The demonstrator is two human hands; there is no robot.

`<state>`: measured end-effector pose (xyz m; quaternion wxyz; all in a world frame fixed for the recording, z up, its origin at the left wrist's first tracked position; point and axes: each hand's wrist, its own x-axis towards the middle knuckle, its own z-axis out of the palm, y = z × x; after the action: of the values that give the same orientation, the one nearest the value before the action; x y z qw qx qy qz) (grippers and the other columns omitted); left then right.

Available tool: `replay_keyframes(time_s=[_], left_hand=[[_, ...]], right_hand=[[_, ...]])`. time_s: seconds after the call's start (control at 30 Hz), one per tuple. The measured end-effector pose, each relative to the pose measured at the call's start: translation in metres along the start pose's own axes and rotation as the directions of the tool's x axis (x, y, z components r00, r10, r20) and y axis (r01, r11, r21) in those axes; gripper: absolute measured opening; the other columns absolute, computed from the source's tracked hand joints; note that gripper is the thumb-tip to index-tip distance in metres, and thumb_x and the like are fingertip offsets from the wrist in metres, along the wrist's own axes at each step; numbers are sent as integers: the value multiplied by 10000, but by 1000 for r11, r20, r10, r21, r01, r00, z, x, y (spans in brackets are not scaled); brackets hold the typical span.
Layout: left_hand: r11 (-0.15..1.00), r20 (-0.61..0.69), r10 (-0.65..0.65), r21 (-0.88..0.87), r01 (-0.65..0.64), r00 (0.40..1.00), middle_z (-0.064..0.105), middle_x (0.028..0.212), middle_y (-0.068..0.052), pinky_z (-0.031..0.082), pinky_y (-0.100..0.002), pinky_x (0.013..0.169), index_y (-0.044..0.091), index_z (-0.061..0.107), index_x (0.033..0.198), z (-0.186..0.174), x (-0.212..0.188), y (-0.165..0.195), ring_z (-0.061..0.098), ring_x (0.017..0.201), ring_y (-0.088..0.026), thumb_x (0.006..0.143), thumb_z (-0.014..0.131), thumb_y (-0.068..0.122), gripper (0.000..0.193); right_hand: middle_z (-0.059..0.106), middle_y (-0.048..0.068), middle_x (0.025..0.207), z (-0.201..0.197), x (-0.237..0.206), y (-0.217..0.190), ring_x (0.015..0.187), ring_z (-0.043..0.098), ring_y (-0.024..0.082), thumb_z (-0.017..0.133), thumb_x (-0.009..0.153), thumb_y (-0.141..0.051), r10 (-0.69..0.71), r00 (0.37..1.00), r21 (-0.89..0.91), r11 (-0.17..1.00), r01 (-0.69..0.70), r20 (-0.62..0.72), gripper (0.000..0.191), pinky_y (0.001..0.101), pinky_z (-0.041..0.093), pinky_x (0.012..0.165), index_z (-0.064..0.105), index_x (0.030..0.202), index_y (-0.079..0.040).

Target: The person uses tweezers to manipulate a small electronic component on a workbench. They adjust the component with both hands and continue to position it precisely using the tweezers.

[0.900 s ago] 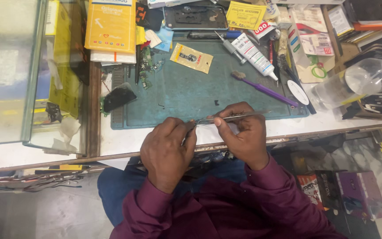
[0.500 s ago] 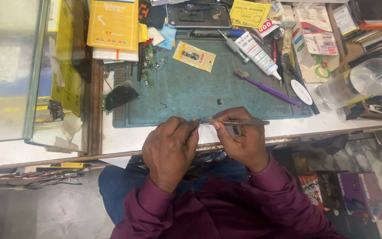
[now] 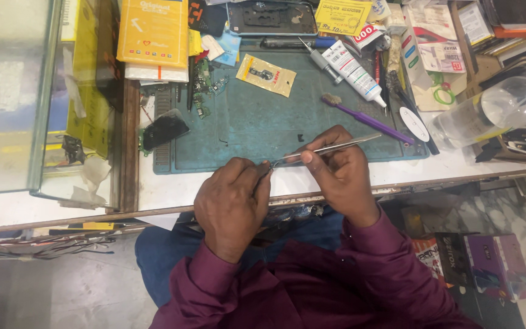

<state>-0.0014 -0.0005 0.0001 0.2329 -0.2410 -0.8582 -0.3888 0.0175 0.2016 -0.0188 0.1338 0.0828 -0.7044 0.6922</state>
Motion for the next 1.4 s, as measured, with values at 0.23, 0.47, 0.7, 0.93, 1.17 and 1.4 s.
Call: replay_keyframes(time_s=[0.23, 0.47, 0.7, 0.93, 1.17, 1.4], left_hand=[[1000, -10, 2, 1, -2, 1000, 658, 854, -39, 500, -370, 649, 77, 744, 875, 0, 0, 1, 664, 746, -238, 862, 799, 135, 81], [1000, -13, 7, -4, -7, 1000, 654, 844, -41, 499, -372, 646, 75, 745, 883, -1, 0, 1, 664, 741, -241, 857, 798, 133, 82], [1000, -9, 1, -5, -1, 1000, 657, 845, -37, 497, -376, 643, 80, 737, 864, -1, -1, 1, 665, 743, -242, 867, 801, 139, 87], [1000, 1, -4, 7, 4, 1000, 657, 841, -36, 499, -373, 638, 82, 740, 858, -1, 0, 0, 663, 734, -240, 862, 798, 138, 81], [1000, 10, 3, 12, -3, 1000, 654, 844, -37, 502, -366, 639, 72, 740, 861, -1, -1, -1, 663, 735, -231, 855, 801, 147, 97], [1000, 0, 14, 8, -14, 1000, 656, 849, -32, 505, -373, 650, 89, 757, 892, -1, -2, -2, 666, 749, -237, 849, 804, 149, 87]], right_hand=[[735, 130, 1027, 4, -1, -1, 1052, 738, 186, 637, 1039, -28, -26, 1000, -68, 997, 26, -1, 124, 320, 588, 966, 524, 1092, -17], [695, 108, 1042, 6, -5, 2, 1045, 728, 165, 656, 1024, -21, -36, 999, -158, 987, 30, -35, 92, 294, 577, 940, 581, 1073, 1], [677, 104, 1047, 6, -6, 2, 1032, 712, 153, 655, 1034, -21, -46, 998, -196, 980, 38, -35, 75, 287, 570, 936, 603, 1080, 9], [679, 89, 1046, 7, -7, 3, 1027, 716, 147, 660, 1022, -29, -60, 997, -187, 981, 49, -52, 89, 279, 571, 925, 600, 1075, 10], [671, 110, 1065, 10, -9, 2, 991, 720, 180, 682, 1004, -10, -138, 990, -390, 913, 120, -17, 34, 288, 571, 881, 677, 1028, 14], [681, 135, 1052, 14, -7, 1, 1101, 757, 239, 678, 1002, 26, -146, 989, -284, 949, 137, -13, 72, 320, 612, 948, 622, 1042, 6]])
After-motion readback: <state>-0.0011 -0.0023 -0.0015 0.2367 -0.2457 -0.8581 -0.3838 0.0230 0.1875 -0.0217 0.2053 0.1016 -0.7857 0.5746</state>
